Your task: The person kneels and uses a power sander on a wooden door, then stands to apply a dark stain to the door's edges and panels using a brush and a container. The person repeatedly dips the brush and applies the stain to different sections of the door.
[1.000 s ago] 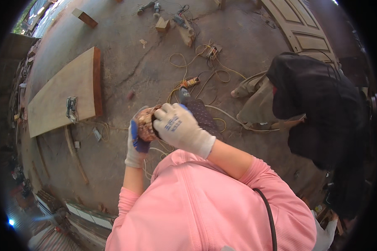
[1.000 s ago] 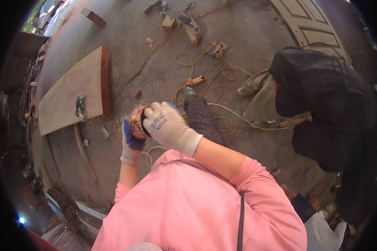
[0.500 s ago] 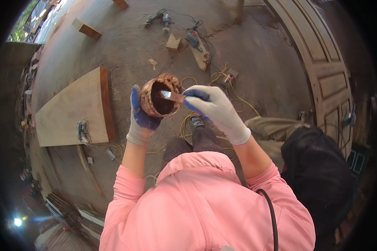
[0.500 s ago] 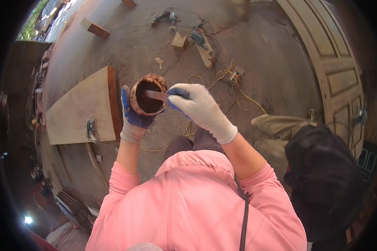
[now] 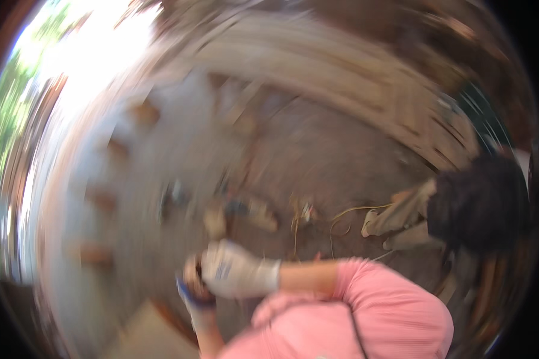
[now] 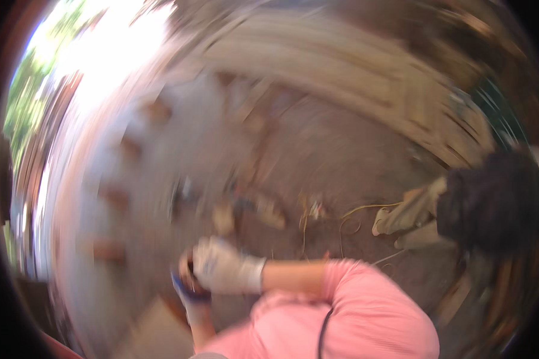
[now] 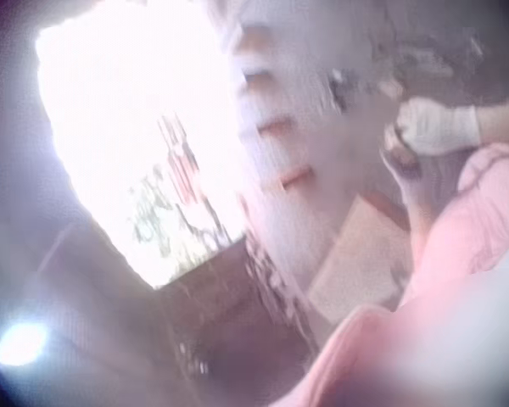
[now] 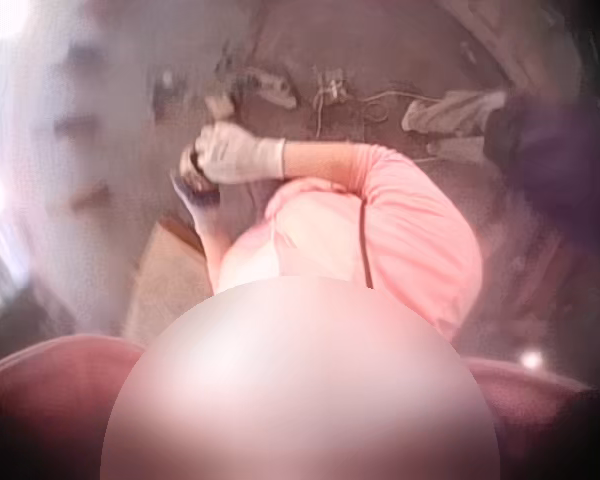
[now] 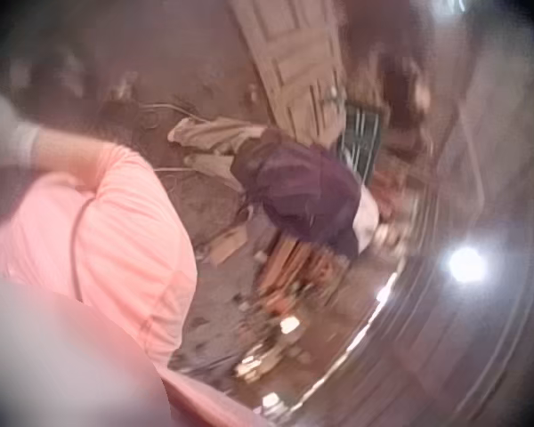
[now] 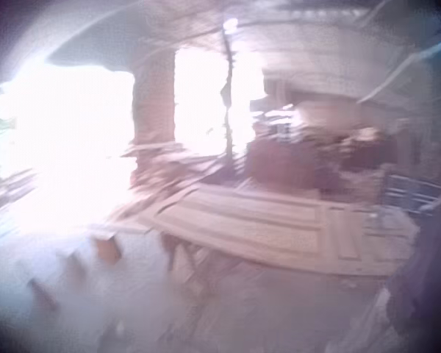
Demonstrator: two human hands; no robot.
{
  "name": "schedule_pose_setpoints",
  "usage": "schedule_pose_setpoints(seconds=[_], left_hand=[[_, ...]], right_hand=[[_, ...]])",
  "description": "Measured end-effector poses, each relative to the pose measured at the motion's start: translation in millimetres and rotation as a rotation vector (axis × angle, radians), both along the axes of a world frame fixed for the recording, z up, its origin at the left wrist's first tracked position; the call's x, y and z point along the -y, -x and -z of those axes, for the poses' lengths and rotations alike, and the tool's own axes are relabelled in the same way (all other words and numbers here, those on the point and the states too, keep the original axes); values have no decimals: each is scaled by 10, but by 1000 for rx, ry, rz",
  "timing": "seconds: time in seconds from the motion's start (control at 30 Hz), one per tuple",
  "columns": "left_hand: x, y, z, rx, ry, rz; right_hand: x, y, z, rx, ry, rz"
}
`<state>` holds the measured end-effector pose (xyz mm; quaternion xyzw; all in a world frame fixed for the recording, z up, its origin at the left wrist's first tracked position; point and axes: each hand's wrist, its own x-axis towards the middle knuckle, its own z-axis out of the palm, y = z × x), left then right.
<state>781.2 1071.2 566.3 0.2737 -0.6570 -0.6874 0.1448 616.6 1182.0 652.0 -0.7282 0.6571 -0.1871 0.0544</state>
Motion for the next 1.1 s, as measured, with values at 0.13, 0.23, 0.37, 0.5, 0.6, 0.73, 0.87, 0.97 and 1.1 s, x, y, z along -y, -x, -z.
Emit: schedule_pose_setpoints(seconds=[0.13,0.23,0.37,0.5,0.6,0.73,0.87,0.97,1.1], left_hand=[[615,239,222,-276,-791,-62],[903,748,263,-177,-856,204],[891,1335,200,4,-879,407],[681,1675,115,-109,-875,793],[517,1541,73,-121,-815,898],[496,1094,107,3,-1024,967],[713,503,140,34,-1066,940],[1034,71,67,-58,-800,920],[1422,-236,-84,-89,-952,890]], right_hand=[[513,6,392,-20,-189,313],[475,110,369,-85,-209,574],[152,200,185,198,-45,906],[-94,-41,210,186,-8,1213],[-144,-443,288,202,122,1328],[-84,-1124,240,28,166,1430],[183,-1719,190,-35,225,1507],[495,-2114,118,-25,257,1541],[829,-2373,-71,-97,330,1562]])
